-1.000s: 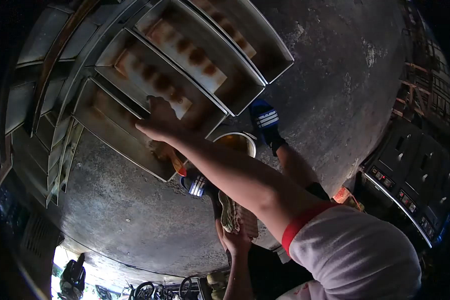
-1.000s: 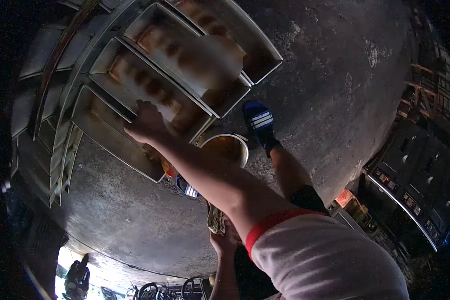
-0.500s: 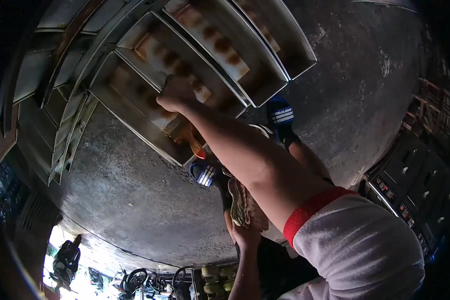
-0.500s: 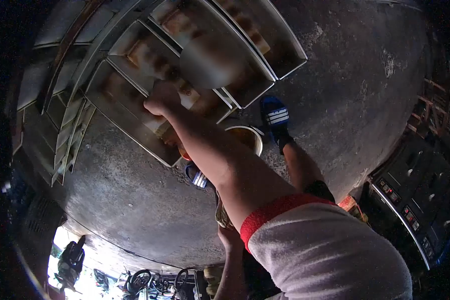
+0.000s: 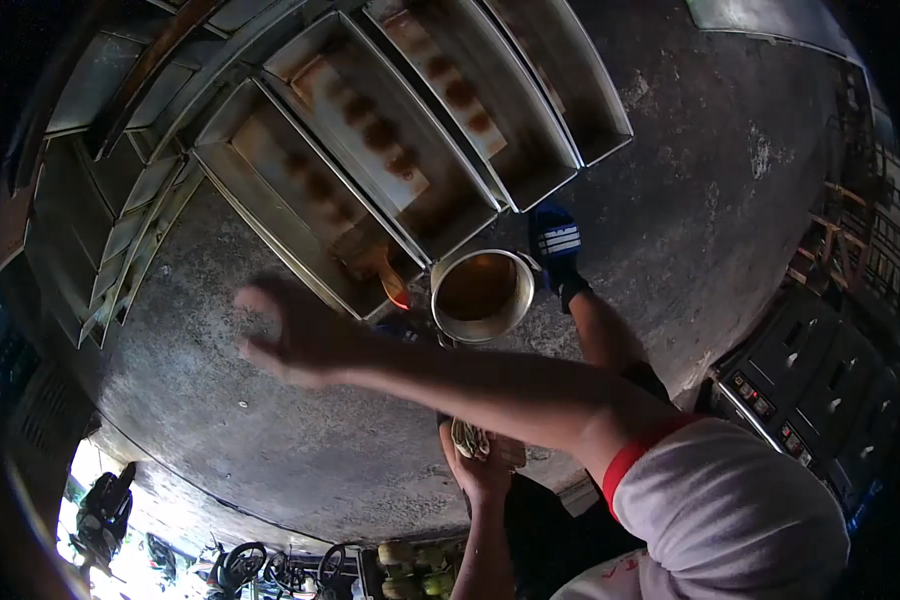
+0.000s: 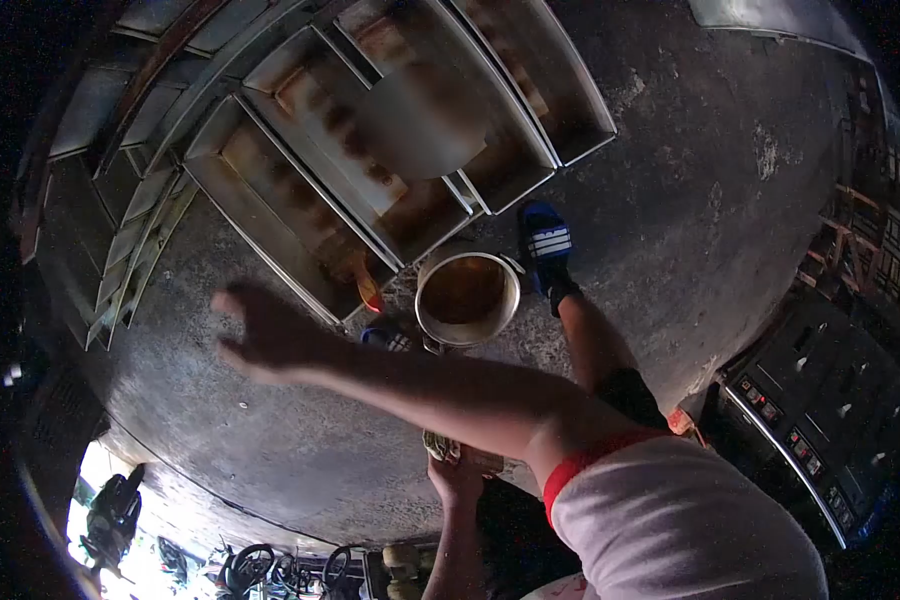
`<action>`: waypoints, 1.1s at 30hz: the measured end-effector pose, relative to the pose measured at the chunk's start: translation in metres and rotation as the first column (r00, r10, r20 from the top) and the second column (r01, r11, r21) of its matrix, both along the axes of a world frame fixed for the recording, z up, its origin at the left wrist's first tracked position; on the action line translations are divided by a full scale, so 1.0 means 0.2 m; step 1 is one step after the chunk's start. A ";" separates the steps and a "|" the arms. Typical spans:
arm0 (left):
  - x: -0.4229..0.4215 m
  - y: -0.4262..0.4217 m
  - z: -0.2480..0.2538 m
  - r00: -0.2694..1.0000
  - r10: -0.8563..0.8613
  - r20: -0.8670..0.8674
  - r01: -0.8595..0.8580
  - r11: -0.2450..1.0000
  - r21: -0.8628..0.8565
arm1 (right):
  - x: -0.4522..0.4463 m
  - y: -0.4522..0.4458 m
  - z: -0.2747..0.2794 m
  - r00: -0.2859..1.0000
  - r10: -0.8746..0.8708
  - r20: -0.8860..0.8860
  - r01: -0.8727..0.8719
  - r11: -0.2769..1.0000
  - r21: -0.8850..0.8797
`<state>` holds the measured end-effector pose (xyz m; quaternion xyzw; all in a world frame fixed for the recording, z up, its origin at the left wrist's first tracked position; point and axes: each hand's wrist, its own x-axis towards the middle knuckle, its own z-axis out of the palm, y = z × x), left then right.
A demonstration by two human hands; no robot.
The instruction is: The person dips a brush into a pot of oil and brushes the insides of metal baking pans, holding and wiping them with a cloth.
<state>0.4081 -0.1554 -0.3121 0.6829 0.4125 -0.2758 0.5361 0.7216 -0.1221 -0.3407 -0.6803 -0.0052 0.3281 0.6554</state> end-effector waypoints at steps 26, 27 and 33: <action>0.01 0.14 0.05 0.795 0.501 -0.343 -0.596 0.752 -0.282 | -0.04 0.11 -0.69 0.967 -0.246 -0.060 0.164 0.792 -0.589; 0.00 0.12 0.06 0.795 0.501 -0.341 -0.594 0.757 -0.272 | -0.03 0.11 -0.68 0.971 -0.230 -0.068 0.145 0.788 -0.598; 0.03 0.06 0.07 0.826 0.465 -0.320 -0.546 0.801 -0.245 | -0.03 0.10 -0.67 0.968 -0.222 -0.119 0.109 0.794 -0.598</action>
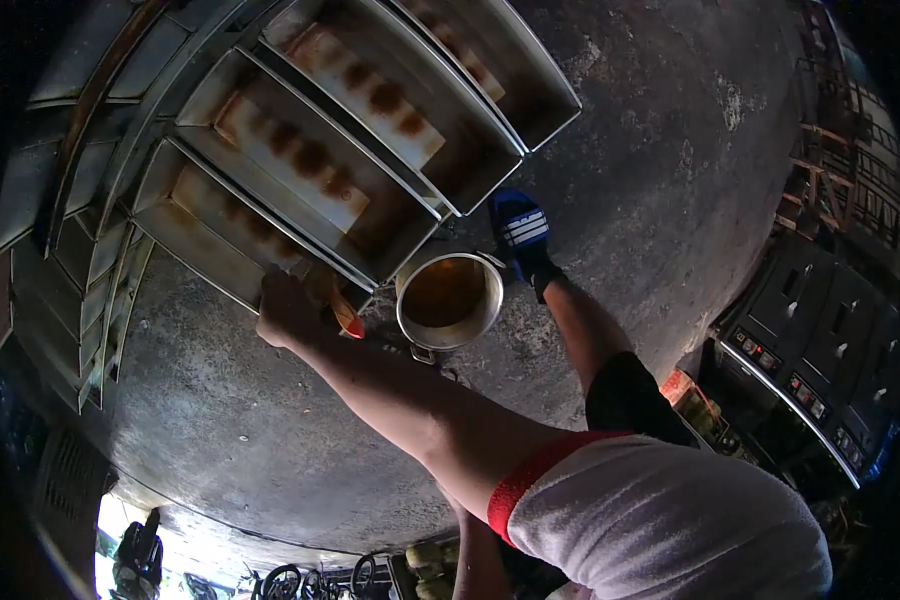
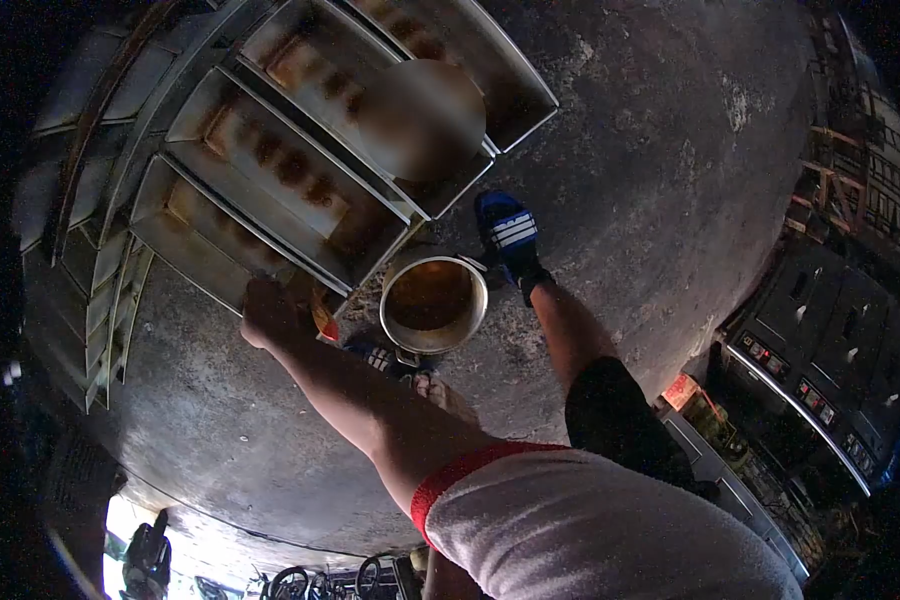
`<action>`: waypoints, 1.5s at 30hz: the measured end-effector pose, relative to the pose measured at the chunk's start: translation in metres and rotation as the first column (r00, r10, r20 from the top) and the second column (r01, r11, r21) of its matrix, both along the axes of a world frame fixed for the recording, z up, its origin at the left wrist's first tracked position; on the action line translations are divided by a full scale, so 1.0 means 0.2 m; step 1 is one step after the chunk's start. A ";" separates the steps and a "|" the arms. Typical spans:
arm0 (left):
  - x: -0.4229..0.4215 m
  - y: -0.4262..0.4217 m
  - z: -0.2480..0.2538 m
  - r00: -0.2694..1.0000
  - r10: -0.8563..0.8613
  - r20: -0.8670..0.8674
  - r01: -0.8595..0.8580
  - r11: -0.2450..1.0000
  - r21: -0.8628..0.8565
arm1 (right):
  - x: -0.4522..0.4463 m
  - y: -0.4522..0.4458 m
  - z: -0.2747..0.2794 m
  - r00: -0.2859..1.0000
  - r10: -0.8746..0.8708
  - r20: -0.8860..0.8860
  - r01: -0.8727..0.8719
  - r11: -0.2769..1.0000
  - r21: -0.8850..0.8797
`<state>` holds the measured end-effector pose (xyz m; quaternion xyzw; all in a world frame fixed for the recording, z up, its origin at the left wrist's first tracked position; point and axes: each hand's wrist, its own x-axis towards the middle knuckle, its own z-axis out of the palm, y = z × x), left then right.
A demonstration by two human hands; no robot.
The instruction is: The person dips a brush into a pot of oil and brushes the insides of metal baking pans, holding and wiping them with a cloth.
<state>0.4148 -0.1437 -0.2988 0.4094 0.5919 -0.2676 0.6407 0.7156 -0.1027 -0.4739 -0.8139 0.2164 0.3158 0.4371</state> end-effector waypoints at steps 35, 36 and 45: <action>0.54 0.34 -0.71 0.961 -0.205 0.187 0.079 0.848 0.524 | 0.97 -0.08 -0.04 0.307 0.792 0.527 -0.788 0.523 -0.326; 0.60 0.34 -0.69 0.967 -0.197 0.163 0.087 0.854 0.513 | 1.09 -0.06 0.13 0.449 0.747 0.490 -0.693 0.638 -0.337; 0.81 0.30 -0.69 0.949 -0.135 0.286 -0.022 0.874 0.486 | 0.01 -0.45 0.02 0.441 0.788 0.429 -0.839 0.532 -0.113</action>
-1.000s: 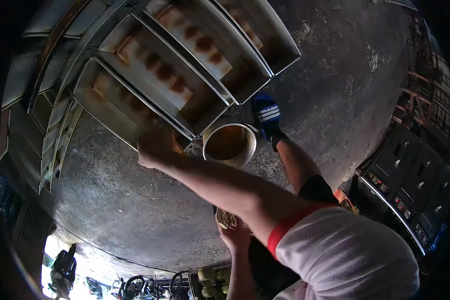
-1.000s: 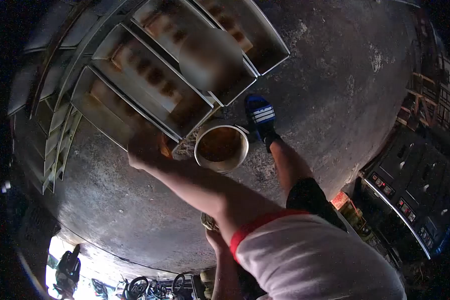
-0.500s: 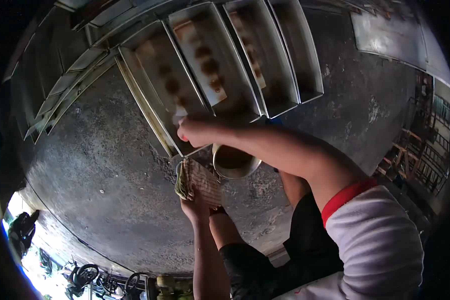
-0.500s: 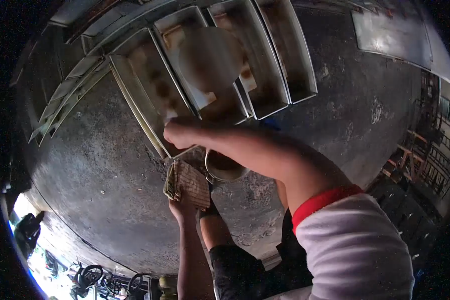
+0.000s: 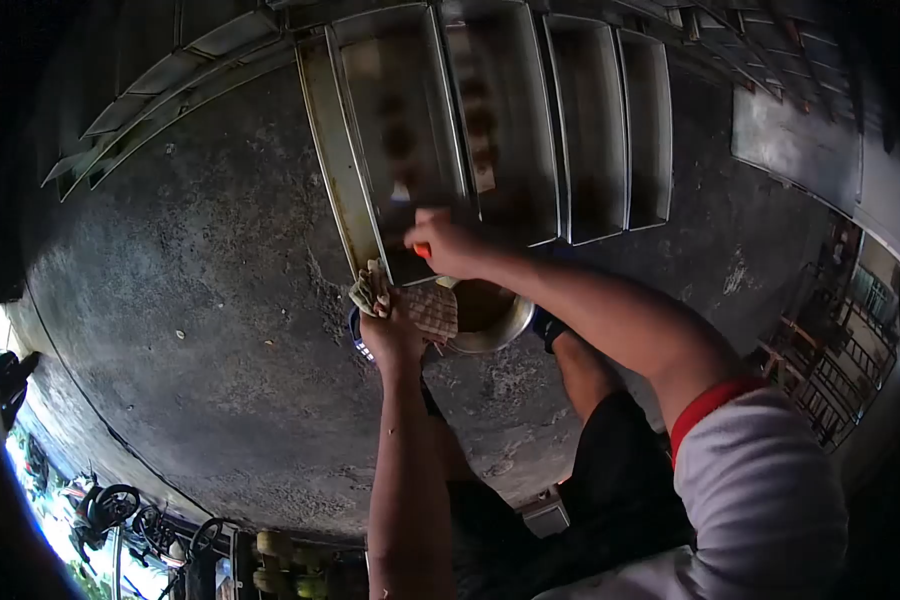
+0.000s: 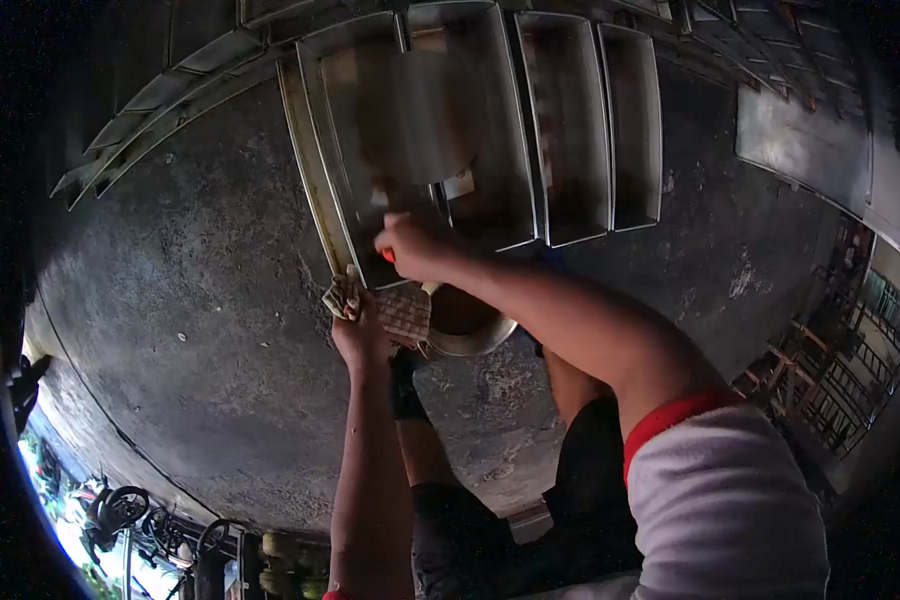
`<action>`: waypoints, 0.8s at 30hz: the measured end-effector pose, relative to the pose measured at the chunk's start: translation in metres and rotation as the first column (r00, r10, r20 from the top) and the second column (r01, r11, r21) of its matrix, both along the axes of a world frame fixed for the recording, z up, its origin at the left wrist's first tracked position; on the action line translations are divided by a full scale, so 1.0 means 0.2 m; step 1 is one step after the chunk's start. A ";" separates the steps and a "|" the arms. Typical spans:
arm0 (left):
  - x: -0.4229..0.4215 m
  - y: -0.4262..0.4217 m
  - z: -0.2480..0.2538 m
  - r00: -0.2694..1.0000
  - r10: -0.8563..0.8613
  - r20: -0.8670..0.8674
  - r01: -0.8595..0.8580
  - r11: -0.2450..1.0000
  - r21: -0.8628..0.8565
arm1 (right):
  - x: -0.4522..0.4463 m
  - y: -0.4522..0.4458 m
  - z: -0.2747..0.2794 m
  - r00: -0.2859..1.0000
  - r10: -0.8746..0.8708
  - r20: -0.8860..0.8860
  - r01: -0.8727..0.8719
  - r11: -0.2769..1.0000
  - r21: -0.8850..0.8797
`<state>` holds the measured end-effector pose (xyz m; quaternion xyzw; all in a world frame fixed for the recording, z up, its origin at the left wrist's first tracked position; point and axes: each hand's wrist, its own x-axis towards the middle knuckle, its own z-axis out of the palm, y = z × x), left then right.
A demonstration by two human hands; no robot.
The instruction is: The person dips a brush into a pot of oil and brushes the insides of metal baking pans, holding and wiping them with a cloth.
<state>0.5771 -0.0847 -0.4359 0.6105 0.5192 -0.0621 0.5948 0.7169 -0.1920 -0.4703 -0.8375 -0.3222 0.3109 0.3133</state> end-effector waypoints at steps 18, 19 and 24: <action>0.08 -0.07 -0.02 0.925 -0.304 -0.228 0.349 0.917 0.191 | -0.35 0.16 0.06 0.392 -0.892 -0.225 0.917 0.399 0.013; 0.12 -0.08 0.01 0.900 -0.313 -0.302 0.383 0.899 0.210 | -0.29 0.16 0.11 0.373 -0.900 -0.224 0.925 0.380 0.012; 0.02 -0.06 -0.08 0.931 -0.350 -0.106 0.365 0.893 0.262 | -0.18 0.18 0.11 0.362 -0.898 -0.249 0.931 0.337 0.138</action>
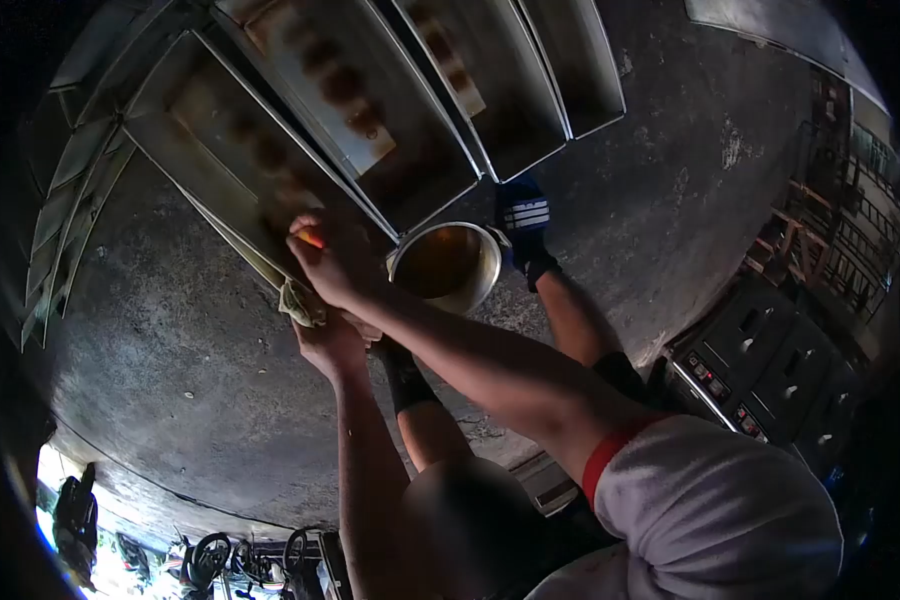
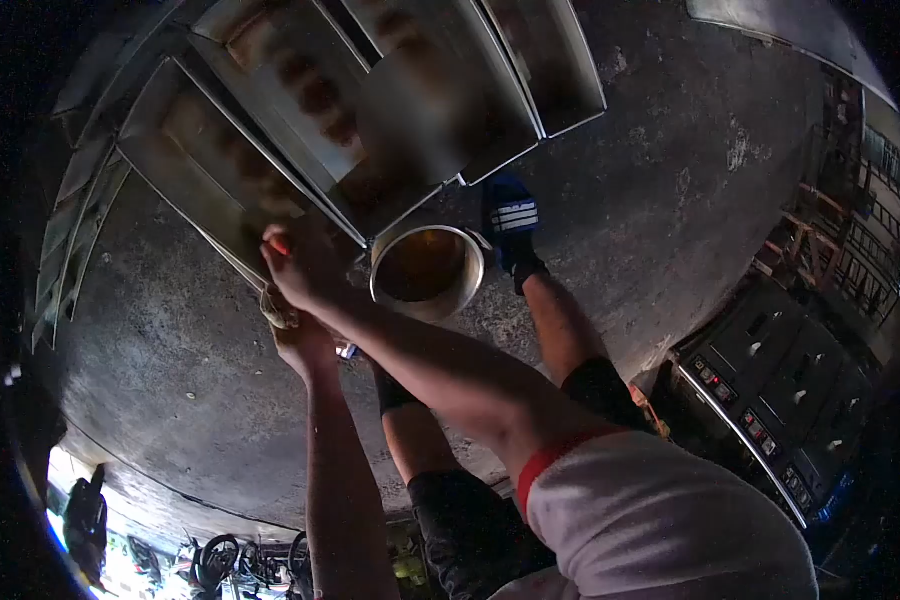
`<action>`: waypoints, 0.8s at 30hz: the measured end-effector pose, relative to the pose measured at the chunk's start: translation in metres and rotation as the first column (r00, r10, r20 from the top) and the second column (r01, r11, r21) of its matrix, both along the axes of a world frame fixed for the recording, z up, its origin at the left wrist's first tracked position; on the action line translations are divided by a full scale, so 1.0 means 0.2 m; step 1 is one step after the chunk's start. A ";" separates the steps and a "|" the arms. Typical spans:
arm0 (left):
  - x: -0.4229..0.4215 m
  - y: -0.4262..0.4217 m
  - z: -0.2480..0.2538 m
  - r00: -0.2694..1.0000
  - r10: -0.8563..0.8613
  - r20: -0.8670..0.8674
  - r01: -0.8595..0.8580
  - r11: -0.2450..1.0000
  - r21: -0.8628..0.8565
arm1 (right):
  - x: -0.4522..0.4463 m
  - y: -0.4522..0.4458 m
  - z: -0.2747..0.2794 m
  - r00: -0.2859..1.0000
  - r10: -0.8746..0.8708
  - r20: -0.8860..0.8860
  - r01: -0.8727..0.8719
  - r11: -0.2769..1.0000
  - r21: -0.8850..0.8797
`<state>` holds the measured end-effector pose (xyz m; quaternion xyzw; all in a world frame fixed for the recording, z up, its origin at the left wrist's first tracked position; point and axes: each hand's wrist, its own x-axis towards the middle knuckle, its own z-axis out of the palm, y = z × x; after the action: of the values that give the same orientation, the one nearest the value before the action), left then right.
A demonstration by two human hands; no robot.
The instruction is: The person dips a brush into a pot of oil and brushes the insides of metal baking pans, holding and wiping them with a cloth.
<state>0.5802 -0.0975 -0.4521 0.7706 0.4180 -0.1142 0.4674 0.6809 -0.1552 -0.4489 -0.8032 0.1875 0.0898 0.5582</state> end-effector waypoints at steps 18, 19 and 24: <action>0.06 0.02 -0.03 0.965 -0.225 -0.136 0.250 0.944 0.215 | 0.75 0.52 -0.09 0.844 0.060 0.534 -0.107 0.993 0.057; 0.06 0.02 -0.02 0.967 -0.227 -0.112 0.248 0.935 0.253 | 0.74 0.51 -0.10 0.843 0.069 0.533 -0.115 0.992 0.055; 0.03 0.14 -0.09 0.986 -0.138 -0.096 0.149 0.981 0.123 | 0.45 0.45 -0.05 0.799 0.321 0.509 -0.300 0.946 -0.125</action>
<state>0.5864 -0.0695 -0.4702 0.8218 0.3878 -0.1537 0.3881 0.7712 -0.0646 -0.4588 -0.8274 -0.1037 -0.0451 0.5502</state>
